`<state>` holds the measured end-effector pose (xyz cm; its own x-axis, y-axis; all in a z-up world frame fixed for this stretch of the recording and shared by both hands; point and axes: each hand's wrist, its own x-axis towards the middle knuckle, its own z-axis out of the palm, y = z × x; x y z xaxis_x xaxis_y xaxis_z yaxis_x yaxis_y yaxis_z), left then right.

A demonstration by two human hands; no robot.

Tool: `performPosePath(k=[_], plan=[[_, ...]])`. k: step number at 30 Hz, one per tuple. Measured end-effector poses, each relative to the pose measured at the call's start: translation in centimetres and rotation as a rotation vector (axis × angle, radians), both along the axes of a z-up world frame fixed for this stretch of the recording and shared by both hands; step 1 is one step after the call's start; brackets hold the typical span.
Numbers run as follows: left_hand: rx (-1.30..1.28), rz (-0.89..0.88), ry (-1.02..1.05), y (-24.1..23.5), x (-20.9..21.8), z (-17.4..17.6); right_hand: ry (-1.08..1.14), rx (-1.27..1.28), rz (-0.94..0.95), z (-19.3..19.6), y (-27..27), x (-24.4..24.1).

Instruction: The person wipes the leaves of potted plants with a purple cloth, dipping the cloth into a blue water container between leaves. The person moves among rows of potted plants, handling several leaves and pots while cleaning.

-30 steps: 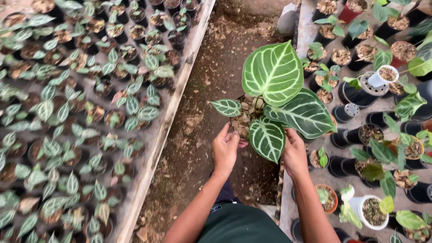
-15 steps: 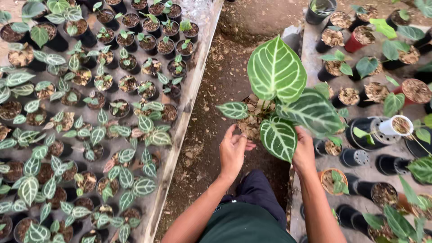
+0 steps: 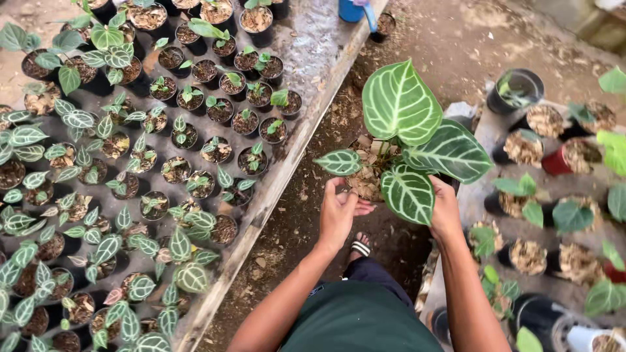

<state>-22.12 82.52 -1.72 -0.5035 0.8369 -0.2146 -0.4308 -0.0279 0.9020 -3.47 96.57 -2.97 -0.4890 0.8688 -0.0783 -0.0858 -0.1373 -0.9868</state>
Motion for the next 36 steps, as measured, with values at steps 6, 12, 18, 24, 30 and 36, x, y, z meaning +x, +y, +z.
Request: performPosePath(k=[6, 12, 18, 24, 30, 36], plan=[[0.119, 0.109, -0.044, 10.7, -2.0, -2.1, -0.104, -0.039, 0.166, 0.8, 12.6, -3.2], [0.037, 0.214, -0.088, 19.6, -6.6, -2.0, -0.051, -0.089, 0.237, 0.5, 22.6, -9.9], [0.021, 0.358, -0.162, 27.8, -13.4, -5.0, -0.05, -0.04, 0.338, -1.4, 31.2, -18.8], [0.179, 0.581, -0.208, 36.4, -20.7, -9.9, -0.209, 0.06, 0.339, -4.1, 40.7, -28.0], [0.157, 0.772, -0.207, 41.9, -27.2, -12.1, -0.374, 0.101, 0.349, -5.1, 45.4, -33.2], [0.016, 0.874, -0.31, 44.9, -30.2, -15.8, -0.447, 0.214, 0.357, -5.3, 48.3, -36.0]])
